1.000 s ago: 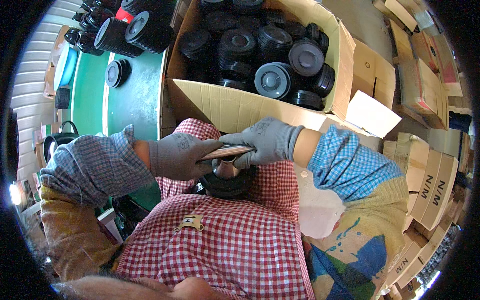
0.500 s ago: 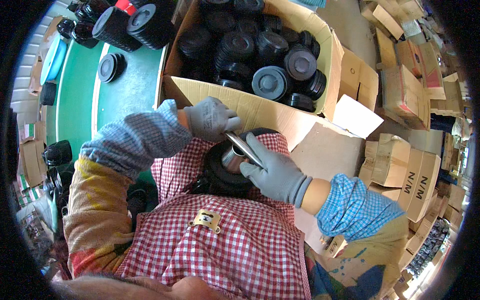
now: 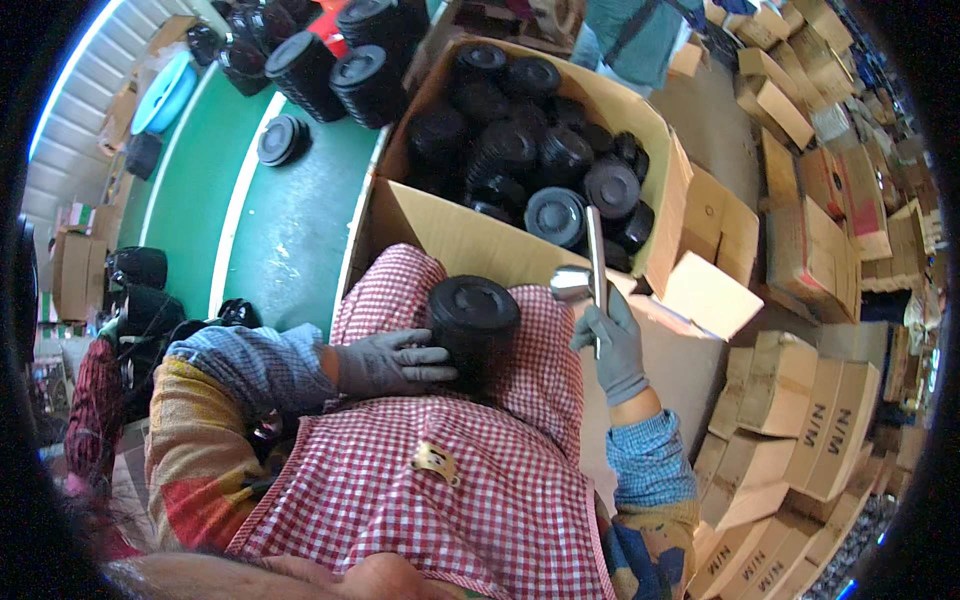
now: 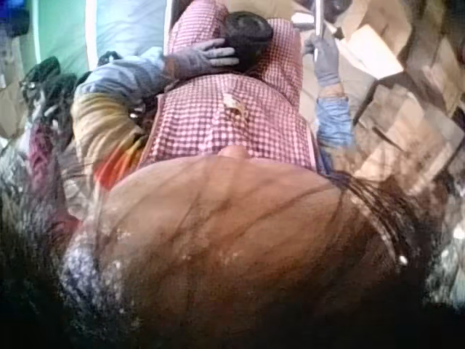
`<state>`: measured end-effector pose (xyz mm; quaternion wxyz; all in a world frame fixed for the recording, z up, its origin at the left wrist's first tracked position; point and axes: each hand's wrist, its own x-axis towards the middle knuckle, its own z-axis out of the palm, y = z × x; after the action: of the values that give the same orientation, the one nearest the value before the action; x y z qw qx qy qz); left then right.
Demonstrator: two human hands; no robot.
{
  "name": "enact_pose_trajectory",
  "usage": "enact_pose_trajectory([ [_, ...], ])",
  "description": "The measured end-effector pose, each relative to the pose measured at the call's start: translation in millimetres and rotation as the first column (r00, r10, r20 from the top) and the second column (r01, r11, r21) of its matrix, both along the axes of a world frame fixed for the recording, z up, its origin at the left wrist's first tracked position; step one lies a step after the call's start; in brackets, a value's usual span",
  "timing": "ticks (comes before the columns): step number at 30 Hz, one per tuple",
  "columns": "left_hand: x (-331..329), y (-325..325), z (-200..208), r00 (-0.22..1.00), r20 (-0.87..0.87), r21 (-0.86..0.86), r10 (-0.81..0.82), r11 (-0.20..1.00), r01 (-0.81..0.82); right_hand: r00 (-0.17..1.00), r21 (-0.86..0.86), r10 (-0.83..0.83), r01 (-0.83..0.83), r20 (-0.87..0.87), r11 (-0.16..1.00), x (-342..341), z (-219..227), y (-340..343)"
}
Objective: The person assembles black kettles by inserting a metal rod into the base and securing a lid. They repeatedly pick up kettles from a cardboard box, insert the rod, place the lid, and set the finished units on a green table.
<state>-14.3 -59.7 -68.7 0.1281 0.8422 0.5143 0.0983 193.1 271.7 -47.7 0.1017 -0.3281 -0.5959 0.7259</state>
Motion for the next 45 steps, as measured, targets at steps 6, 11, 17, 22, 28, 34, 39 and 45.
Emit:
enact_pose_trajectory([
  [6, -23.8, 22.9, 31.1, 0.984, 0.063, -0.173, 0.166, 0.973, -0.153, 0.999, -0.012, -0.03, 0.029, -0.03, 1.0, -14.0, -21.9, 16.0],
  [11, -114.9, 11.8, 85.0, 0.675, 0.562, -0.05, 0.479, 0.834, -0.55, 0.981, 0.358, 0.191, -0.165, -0.039, 0.919, -69.2, -61.5, 35.2],
  [17, -274.9, -69.9, 151.1, -0.477, 0.777, -0.569, 0.411, 0.136, -0.811, 0.768, 0.673, 0.614, -0.554, 0.185, 0.49, -220.3, -39.7, -48.1],
  [22, -436.6, -152.9, 55.3, -0.531, 0.831, -0.464, 0.168, -0.318, -0.827, 0.46, 0.784, 0.888, -0.555, 0.012, 0.278, -333.6, -72.7, -163.3],
  [28, -539.2, -157.7, -3.0, -0.523, 0.848, -0.355, 0.084, -0.643, -0.679, 0.433, 0.713, 0.865, -0.688, 0.253, 0.135, -391.9, -96.7, -203.2],
  [34, -599.0, -124.7, -40.0, -0.568, 0.803, -0.221, 0.178, -0.798, -0.561, 0.583, 0.807, 0.804, -0.528, 0.118, 0.264, -372.1, -42.3, -143.0],
  [39, -615.6, -136.6, -71.5, -0.508, 0.817, -0.15, 0.272, -0.752, -0.642, 0.749, 0.668, 0.648, -0.555, 0.141, 0.496, -293.1, -61.2, -52.2],
  [45, -573.2, -275.3, -53.7, -0.584, 0.703, 0.215, 0.406, -0.904, -0.37, 0.892, 0.236, 0.452, -0.444, 0.02, 0.865, -209.1, -138.1, 21.3],
])
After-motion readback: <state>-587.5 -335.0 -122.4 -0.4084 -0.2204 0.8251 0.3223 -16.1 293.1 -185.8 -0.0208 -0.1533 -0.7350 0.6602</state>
